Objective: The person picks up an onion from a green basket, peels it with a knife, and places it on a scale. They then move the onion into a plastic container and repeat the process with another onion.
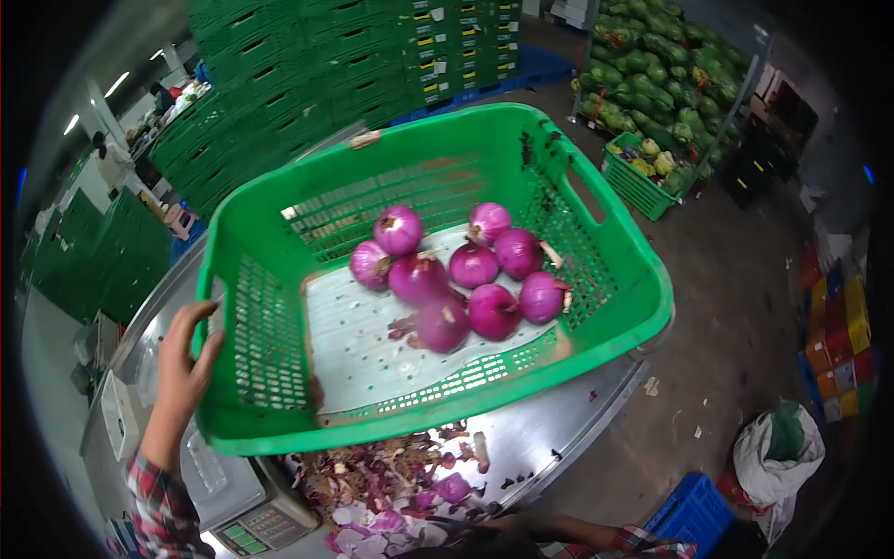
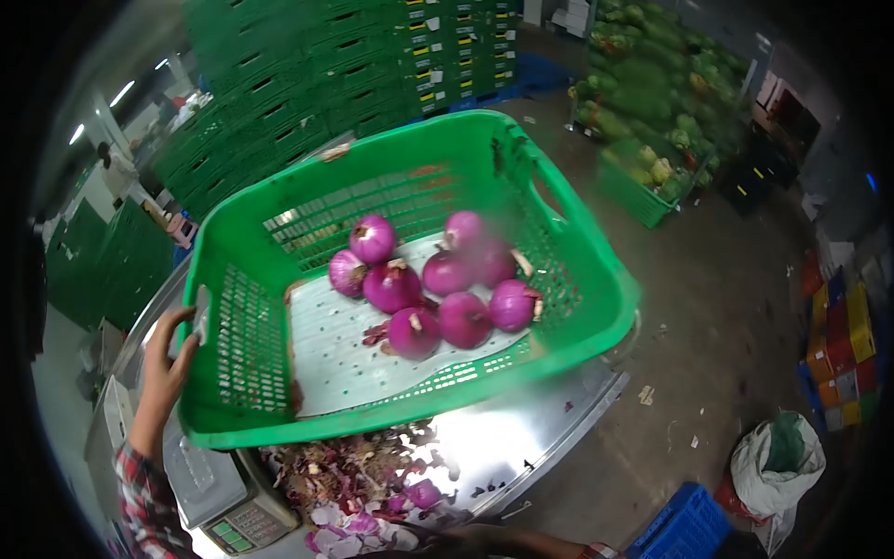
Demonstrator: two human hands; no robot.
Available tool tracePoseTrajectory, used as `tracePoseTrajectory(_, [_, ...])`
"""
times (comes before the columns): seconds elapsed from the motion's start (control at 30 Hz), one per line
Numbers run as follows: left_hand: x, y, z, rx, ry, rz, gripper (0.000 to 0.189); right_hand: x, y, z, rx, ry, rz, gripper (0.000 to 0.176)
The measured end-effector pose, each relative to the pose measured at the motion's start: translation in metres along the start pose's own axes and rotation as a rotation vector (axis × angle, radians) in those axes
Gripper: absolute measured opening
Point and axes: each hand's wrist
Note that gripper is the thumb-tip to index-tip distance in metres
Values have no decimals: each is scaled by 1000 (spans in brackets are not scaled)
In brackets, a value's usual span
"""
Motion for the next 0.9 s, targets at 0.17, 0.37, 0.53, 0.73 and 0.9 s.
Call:
tracePoseTrajectory(0.17, [-45, 112, -122, 415, 301, 133, 40, 40, -4, 66, -748, 296, 163, 32])
tracePoseTrajectory(0.37, [-115, 255, -198, 567, 516, 123, 44, -53, -15, 32, -1200, -126, 110, 22])
tracePoseTrajectory(0.53, [-160, 352, -224, 361, 622, 28, 27, -65, -14, 12, -1144, -173, -368, 19])
tracePoseTrajectory(0.73, [-160, 372, -230, 263, 692, -85, 13, -69, -19, 10, -1243, -187, -98, 12])
tracePoseTrajectory(0.9, [-134, 306, -226, 142, 422, 265, 14, -77, -32, 15, -1347, -345, 421, 17])
Point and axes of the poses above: each hand's wrist, its own z-axis away from the middle knuckle, its own y-axis out of the palm, x = y × z, and after that the axes turned 10 degrees about y, right-handed
